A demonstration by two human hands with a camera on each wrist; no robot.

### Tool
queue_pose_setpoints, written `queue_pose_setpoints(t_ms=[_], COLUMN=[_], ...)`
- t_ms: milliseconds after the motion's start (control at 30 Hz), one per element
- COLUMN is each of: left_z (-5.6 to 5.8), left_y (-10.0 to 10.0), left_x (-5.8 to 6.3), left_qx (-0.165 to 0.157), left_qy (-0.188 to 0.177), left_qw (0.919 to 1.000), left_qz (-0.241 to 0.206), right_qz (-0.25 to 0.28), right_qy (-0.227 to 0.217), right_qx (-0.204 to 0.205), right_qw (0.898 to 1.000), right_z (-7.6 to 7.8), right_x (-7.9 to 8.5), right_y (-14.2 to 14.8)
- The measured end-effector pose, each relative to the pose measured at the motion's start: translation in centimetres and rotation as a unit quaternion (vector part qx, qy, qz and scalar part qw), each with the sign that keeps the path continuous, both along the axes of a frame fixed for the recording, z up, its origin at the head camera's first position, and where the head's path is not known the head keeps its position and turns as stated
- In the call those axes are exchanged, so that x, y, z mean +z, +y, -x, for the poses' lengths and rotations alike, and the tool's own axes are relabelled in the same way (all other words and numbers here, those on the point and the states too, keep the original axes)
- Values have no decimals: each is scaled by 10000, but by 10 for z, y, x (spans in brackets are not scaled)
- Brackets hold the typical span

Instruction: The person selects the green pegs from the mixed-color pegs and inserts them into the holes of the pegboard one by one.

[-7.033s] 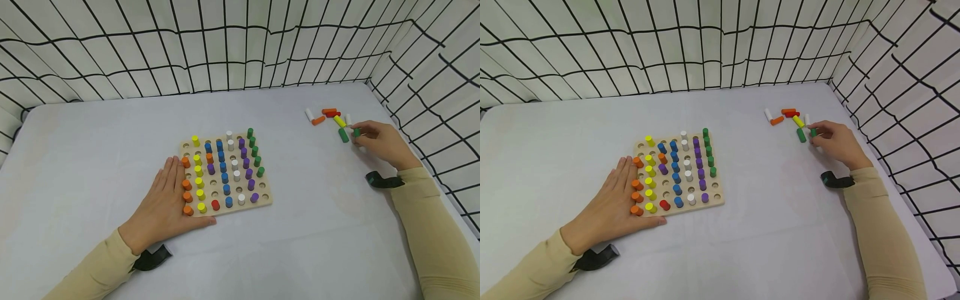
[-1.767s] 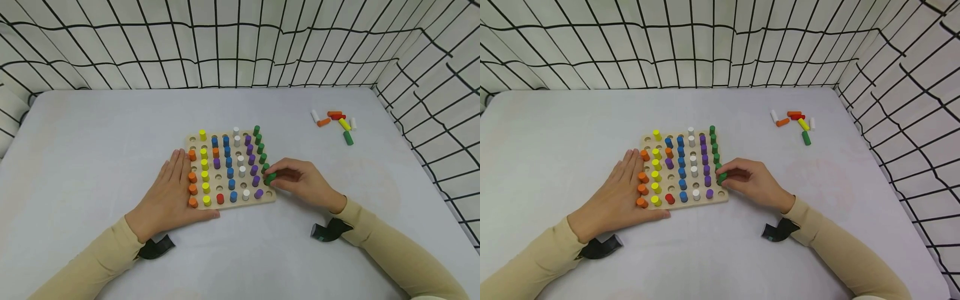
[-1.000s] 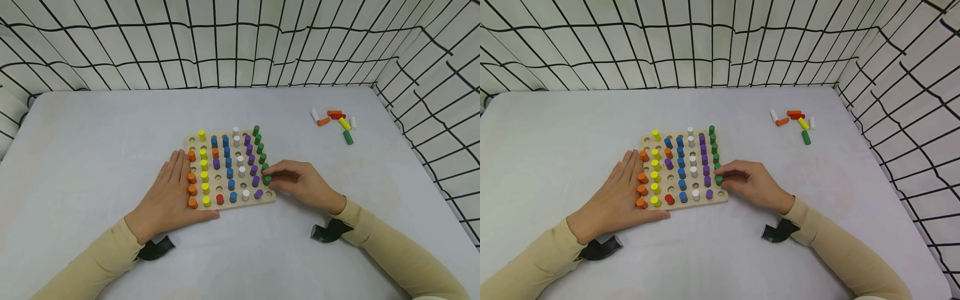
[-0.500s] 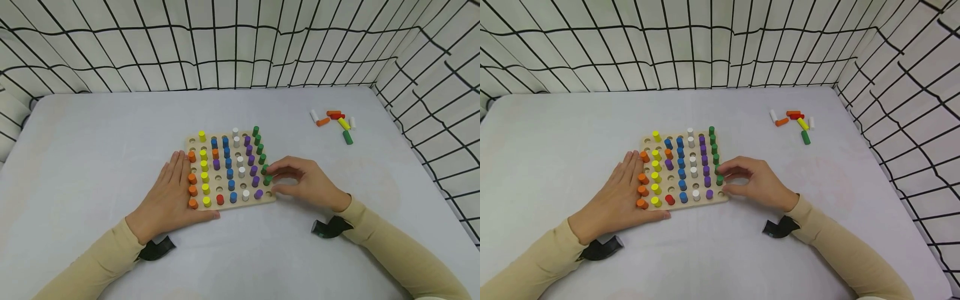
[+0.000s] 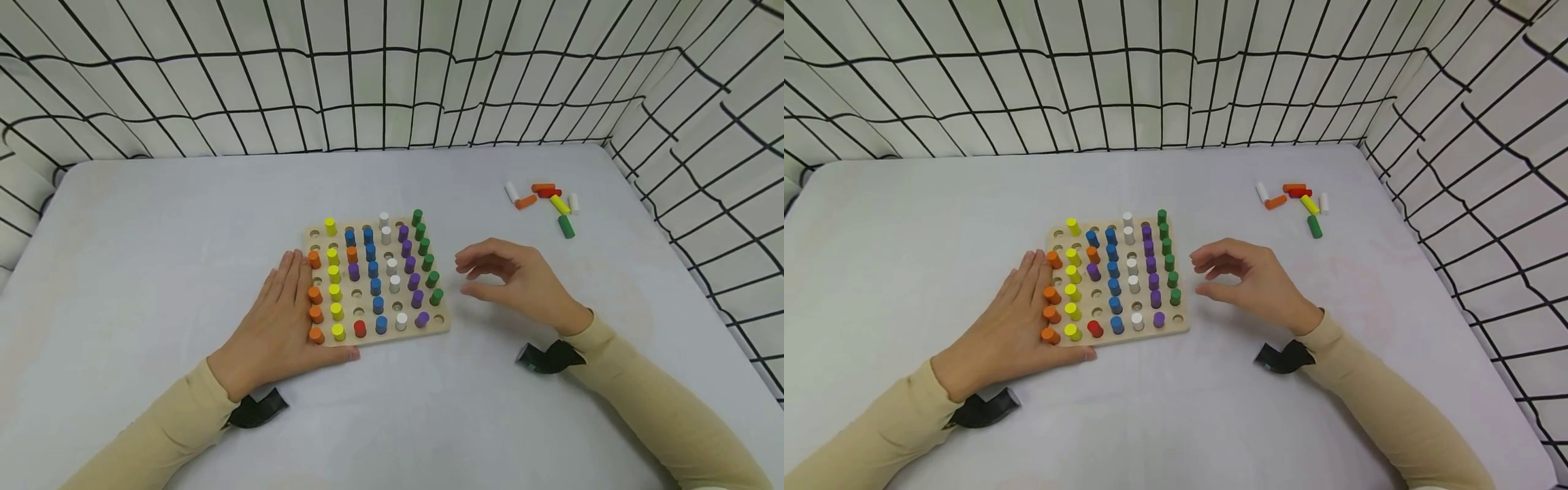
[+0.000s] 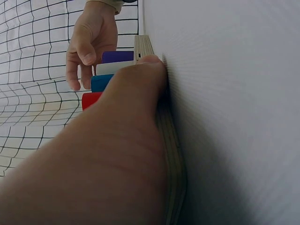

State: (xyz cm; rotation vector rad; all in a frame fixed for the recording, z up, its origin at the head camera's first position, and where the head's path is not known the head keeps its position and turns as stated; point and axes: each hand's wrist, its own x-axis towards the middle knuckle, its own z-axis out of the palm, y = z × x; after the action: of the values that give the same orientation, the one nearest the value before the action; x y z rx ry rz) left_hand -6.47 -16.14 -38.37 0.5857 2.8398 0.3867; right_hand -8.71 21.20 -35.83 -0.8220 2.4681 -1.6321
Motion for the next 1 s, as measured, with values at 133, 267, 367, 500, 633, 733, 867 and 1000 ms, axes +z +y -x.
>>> queue_pose_setpoints(t_ms=[133,267,367,500,633,733,867,1000], left_z=[1,1,0,0,0,0,0,0], left_y=[0,0,0,0,1,0,0,0], left_x=[0,-1,-1,-1,-1,0,1,1], left_qx=[10,36,56,71,71,69,64,70], left_qy=[-38,-53,-60,-78,-87,-70,-47,-55], left_qw=[10000,10000,10000,9999,9999,9999,10000,10000], left_qz=[-7,-16,-14,-10,-29,-19,12,-11], right_qz=[178,385,580,715,989,1247,1059,856], right_qy=[131,90,-22,-95,-134,-223,-239,-238], right_qx=[-219,-539,-788,-1154,-1495,-1685,-2112,-2529], right_qw=[9995,9978,9952,9907,9837,9775,9714,9634], right_z=[5,9,12,17,22,27,33,37], right_x=[3,6,9,12,15,17,17,14], right_y=[10,21,28,39,50,59,72,84])
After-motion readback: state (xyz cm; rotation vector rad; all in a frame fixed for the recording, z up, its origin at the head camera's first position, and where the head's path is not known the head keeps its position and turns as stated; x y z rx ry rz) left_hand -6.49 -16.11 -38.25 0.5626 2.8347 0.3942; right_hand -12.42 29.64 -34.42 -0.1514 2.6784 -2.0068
